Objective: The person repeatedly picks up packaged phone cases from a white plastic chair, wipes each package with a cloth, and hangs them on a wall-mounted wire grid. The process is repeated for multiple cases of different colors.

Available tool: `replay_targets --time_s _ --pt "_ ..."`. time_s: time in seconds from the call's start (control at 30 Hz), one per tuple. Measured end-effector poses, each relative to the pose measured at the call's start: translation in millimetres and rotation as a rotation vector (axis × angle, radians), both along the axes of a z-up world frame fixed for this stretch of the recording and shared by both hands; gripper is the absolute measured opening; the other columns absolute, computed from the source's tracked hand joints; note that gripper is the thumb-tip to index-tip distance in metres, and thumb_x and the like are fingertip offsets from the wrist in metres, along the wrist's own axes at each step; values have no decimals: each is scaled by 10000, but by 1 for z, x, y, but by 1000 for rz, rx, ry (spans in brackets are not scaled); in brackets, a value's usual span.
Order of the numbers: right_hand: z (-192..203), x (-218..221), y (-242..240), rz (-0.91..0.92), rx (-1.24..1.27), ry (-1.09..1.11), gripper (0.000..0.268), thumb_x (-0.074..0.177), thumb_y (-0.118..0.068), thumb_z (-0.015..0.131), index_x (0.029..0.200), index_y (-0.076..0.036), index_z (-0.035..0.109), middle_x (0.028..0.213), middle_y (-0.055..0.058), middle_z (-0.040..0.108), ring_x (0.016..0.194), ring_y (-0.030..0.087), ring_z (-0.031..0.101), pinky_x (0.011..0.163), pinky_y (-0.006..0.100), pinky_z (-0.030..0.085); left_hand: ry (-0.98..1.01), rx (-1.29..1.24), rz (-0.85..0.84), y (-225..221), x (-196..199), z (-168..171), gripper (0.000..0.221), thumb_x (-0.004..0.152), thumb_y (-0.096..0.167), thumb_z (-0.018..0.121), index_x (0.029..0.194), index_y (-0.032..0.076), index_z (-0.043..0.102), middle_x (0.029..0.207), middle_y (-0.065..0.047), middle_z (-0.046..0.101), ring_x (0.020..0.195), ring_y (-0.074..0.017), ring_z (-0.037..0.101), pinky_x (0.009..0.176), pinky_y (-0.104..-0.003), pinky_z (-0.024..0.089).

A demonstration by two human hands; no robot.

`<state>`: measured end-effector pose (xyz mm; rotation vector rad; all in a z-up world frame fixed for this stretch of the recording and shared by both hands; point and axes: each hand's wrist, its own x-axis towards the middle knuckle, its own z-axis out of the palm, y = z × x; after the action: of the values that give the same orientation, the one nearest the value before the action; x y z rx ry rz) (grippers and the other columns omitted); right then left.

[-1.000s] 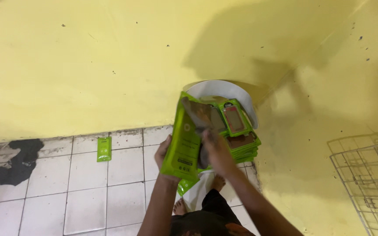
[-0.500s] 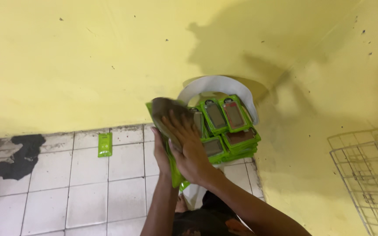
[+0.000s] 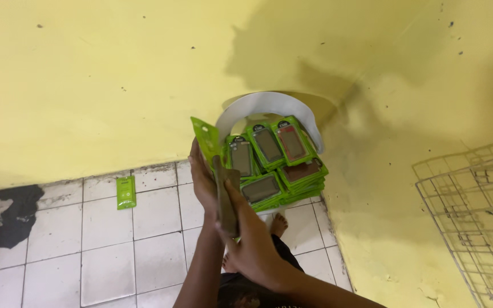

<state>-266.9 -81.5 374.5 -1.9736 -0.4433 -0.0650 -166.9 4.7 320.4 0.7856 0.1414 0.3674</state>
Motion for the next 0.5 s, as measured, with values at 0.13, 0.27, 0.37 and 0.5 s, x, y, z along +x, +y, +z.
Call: replay_targets --time_s 0.13,0.27,0.37,0.5 --pt "-28 24 -29 -206 100 354 507 975 -160 641 1437 8 515 1168 174 724 993 262 734 848 375 592 125 289 38 -4 8 1 570 1095 315 376 1590 37 331 1623 -162 381 1468 -266 422 1186 -422 379" --pt "-49 40 -74 -231 667 627 515 1064 -120 652 1571 -51 594 833 175 599 671 284 695 637 432 608 297 74 -91 6 15 -6 637 969 62 569 1531 113 273 1490 -181 456 1301 -285 547 1071 -432 503" --pt "-66 63 -89 -263 947 656 282 979 -41 687 1221 97 640 1028 100 725 908 132 696 816 317 577 341 -187 -186 5 19 -18 482 990 37 586 1441 62 418 1341 -175 594 1175 -265 642 991 -414 569" --pt "-95 78 -113 -383 727 782 246 911 -69 739 1093 81 668 904 98 722 784 160 684 694 345 567 250 -289 -141 -6 21 -54 296 1006 -21 597 1295 34 563 1190 -133 691 1082 -220 678 963 -387 575"
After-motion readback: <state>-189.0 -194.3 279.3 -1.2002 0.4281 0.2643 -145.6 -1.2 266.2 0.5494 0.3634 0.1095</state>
